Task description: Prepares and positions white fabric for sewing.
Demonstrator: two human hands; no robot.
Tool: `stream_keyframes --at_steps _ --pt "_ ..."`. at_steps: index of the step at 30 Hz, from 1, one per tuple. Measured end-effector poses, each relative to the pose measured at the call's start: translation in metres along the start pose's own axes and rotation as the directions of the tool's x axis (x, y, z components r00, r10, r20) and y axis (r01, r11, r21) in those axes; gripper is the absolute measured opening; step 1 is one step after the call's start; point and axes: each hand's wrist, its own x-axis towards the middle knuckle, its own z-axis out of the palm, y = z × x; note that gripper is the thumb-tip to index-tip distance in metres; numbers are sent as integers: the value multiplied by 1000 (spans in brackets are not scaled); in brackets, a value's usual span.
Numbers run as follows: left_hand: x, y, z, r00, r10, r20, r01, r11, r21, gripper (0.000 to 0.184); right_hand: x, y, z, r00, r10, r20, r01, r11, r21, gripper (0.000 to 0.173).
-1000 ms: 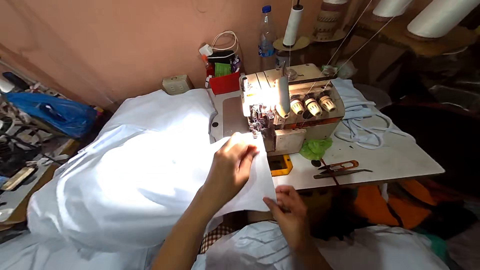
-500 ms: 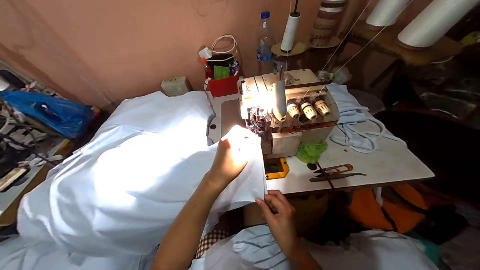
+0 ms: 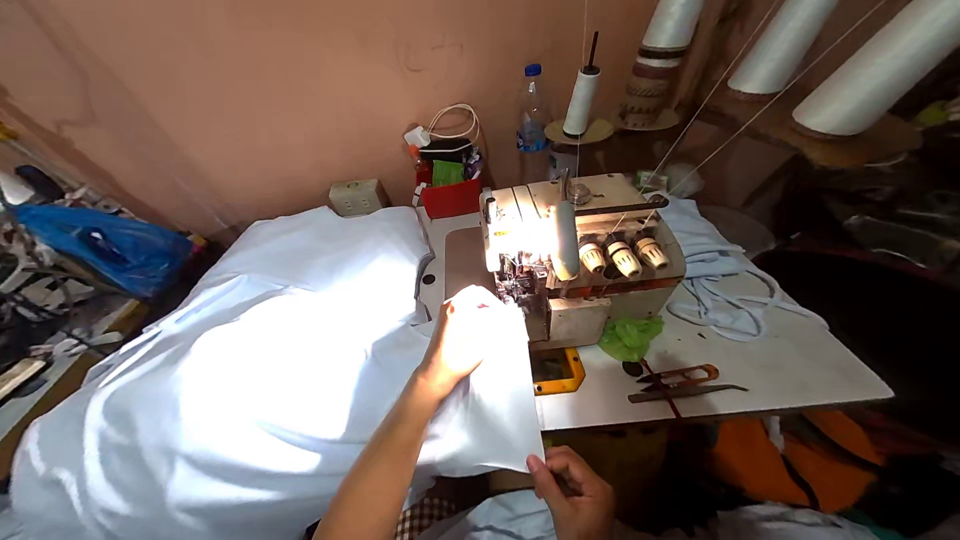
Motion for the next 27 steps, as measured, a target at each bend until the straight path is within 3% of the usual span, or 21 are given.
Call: stream_keyframes --at_steps 4,8,10,13,15,16,18,27 --pt "-8 -2 -6 999 3 40 -4 1000 30 13 -9 -1 -3 999 22 39 -24 998 55 12" --pt "-10 -9 6 990 120 -75 -117 992 45 10 -13 0 -2 996 83 40 -86 993 81 18" --pt "-13 -6 17 966 193 -172 -153 963 222 8 -12 -4 0 989 143 33 -146 984 101 18" --pt "-32 9 35 911 366 -193 -193 787 586 19 -7 -17 -1 955 278 102 -287 954 88 31" --pt "-51 9 47 901 390 -191 -167 716 678 33 -4 -19 -4 944 303 135 -315 946 81 21" --pt "-58 5 51 909 372 -186 -151 713 685 44 -2 -18 -5 946 289 146 -303 950 81 12" --pt "-63 -8 56 920 342 -190 -136 736 663 60 2 -18 -6 947 273 169 -290 954 82 12" --pt "-44 -6 53 937 269 -224 -128 858 497 56 9 -18 1 964 224 144 -244 959 143 21"
